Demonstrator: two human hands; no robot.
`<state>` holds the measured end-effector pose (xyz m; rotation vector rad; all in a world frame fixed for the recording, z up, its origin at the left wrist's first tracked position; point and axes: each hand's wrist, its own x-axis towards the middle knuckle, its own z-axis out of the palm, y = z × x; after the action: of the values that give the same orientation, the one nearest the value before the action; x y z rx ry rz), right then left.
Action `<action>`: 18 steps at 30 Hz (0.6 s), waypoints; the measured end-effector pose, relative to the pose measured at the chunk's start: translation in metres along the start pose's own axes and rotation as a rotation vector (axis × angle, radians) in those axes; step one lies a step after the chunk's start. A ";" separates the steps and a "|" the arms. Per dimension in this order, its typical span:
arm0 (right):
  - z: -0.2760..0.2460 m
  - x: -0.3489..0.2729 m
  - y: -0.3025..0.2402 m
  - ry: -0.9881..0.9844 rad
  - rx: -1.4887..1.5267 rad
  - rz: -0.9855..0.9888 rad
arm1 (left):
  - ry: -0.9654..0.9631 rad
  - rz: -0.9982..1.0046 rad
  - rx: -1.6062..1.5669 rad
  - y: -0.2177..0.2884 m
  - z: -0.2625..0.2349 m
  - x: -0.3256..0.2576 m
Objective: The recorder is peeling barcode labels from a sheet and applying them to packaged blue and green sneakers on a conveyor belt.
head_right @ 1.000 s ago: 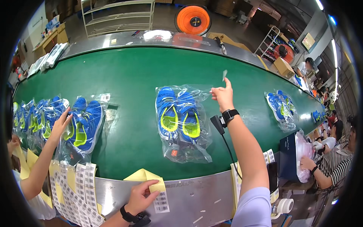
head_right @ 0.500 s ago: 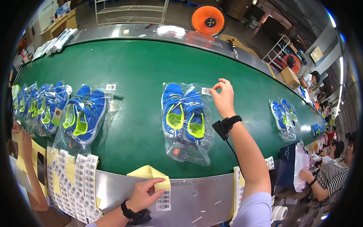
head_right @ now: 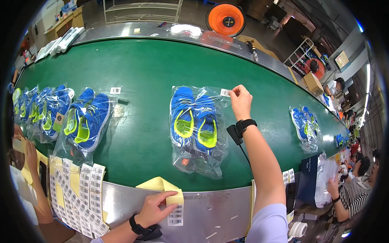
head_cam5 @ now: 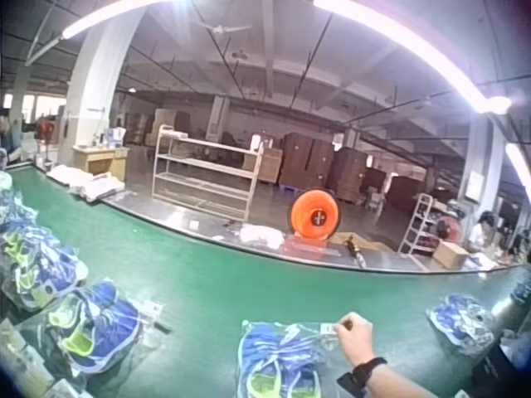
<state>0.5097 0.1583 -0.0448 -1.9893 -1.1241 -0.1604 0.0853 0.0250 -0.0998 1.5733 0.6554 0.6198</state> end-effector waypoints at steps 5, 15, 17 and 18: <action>0.011 -0.002 0.011 -0.024 -0.036 -0.032 | -0.016 -0.013 0.012 -0.001 -0.001 0.000; -0.034 -0.036 0.032 0.051 0.808 0.536 | -0.017 0.014 0.042 0.007 0.002 0.004; -0.043 -0.078 0.010 -0.058 0.896 0.598 | 0.043 0.012 -0.037 0.000 0.007 0.001; -0.049 -0.102 0.001 -0.136 0.935 0.561 | 0.056 -0.034 -0.078 0.001 0.007 -0.001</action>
<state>0.4626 0.0567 -0.0615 -1.3729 -0.5038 0.6820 0.0898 0.0200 -0.0997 1.4741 0.6904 0.6588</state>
